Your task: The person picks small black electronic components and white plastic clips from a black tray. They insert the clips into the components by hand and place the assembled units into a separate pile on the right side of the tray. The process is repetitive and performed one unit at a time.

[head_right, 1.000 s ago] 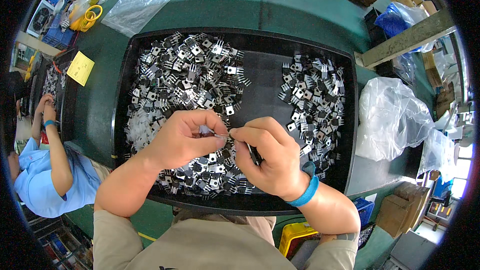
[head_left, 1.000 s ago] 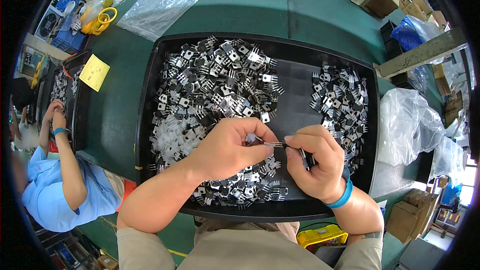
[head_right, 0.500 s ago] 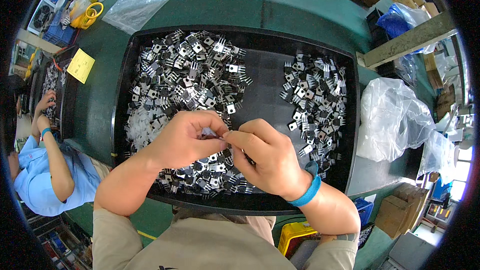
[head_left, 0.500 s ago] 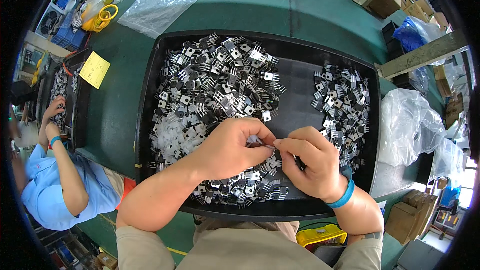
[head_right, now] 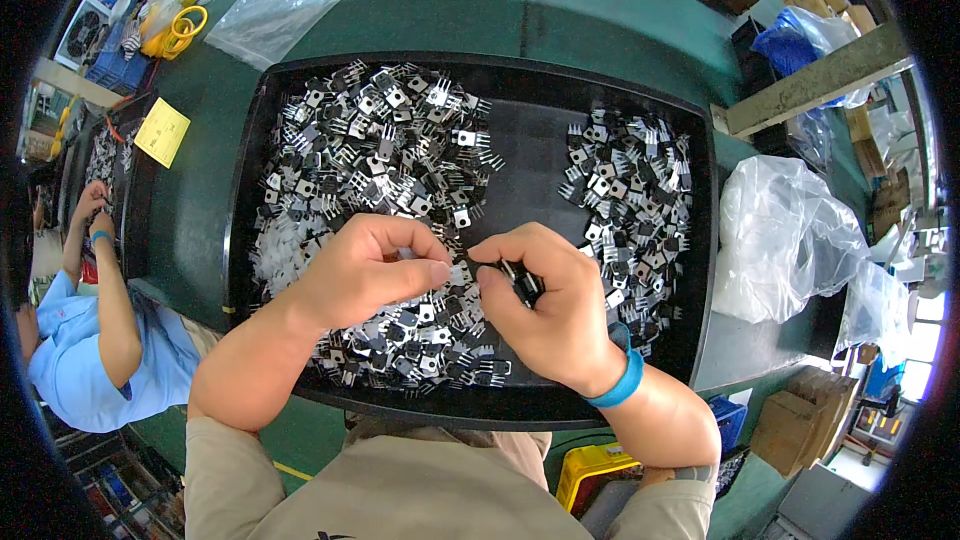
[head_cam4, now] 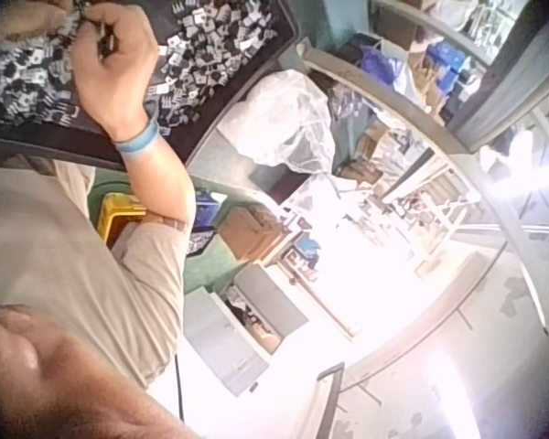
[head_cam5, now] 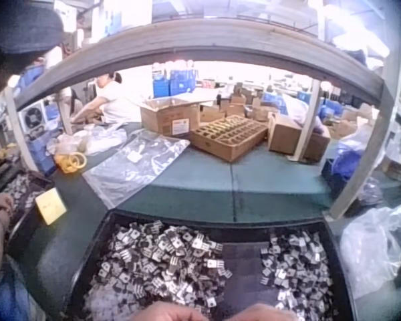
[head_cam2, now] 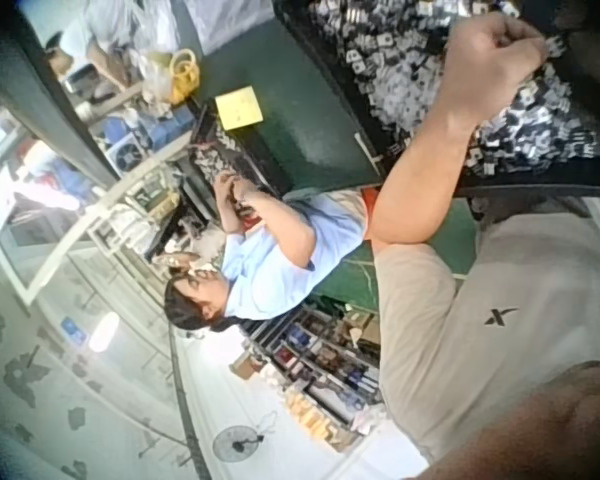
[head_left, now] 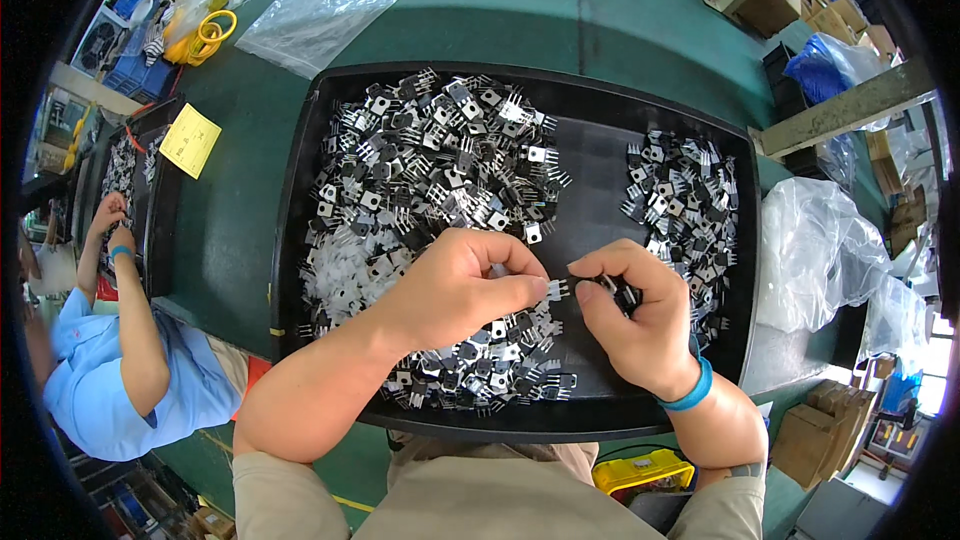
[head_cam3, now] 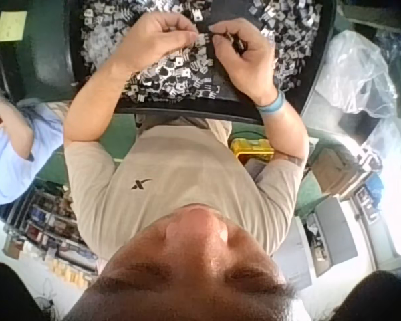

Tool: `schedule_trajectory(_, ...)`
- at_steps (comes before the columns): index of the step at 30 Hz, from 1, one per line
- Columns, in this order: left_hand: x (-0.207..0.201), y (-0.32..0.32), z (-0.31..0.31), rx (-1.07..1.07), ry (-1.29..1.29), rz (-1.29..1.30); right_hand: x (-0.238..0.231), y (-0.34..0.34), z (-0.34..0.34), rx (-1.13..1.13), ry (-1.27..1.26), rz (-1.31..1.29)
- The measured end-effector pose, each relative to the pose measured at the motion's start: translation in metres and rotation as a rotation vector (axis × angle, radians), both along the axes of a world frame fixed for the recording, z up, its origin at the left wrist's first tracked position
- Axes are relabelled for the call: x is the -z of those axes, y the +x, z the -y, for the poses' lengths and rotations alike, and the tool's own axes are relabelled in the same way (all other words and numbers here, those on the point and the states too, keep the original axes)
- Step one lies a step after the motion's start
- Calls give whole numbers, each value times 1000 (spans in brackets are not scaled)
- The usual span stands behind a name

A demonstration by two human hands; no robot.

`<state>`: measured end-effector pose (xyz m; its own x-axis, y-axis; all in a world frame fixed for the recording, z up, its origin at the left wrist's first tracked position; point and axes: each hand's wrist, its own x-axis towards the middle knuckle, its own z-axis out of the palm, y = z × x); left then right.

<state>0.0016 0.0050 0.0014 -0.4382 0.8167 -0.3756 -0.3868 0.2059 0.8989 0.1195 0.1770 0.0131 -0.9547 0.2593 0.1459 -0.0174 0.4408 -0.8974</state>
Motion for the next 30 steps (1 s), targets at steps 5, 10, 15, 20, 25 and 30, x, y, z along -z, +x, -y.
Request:
schedule_trajectory(5,4,4,-1,26,-7,-8,6,2,7,46,-25,-5)
schedule_trajectory(10,5,4,1,44,-4,30,8,1,8,-35,-5,17)
schedule_trajectory(15,1,3,0,47,-19,11,2,1,4,156,-764,363)
schedule_trajectory(20,-1,3,0,145,-16,-91,12,0,7,42,-1017,401)
schedule_trajectory(25,3,5,-2,-1,0,-87,14,0,3,17,-922,324)
schedule_trajectory(30,2,-9,5,-206,192,267,10,-4,1,-316,-78,48)
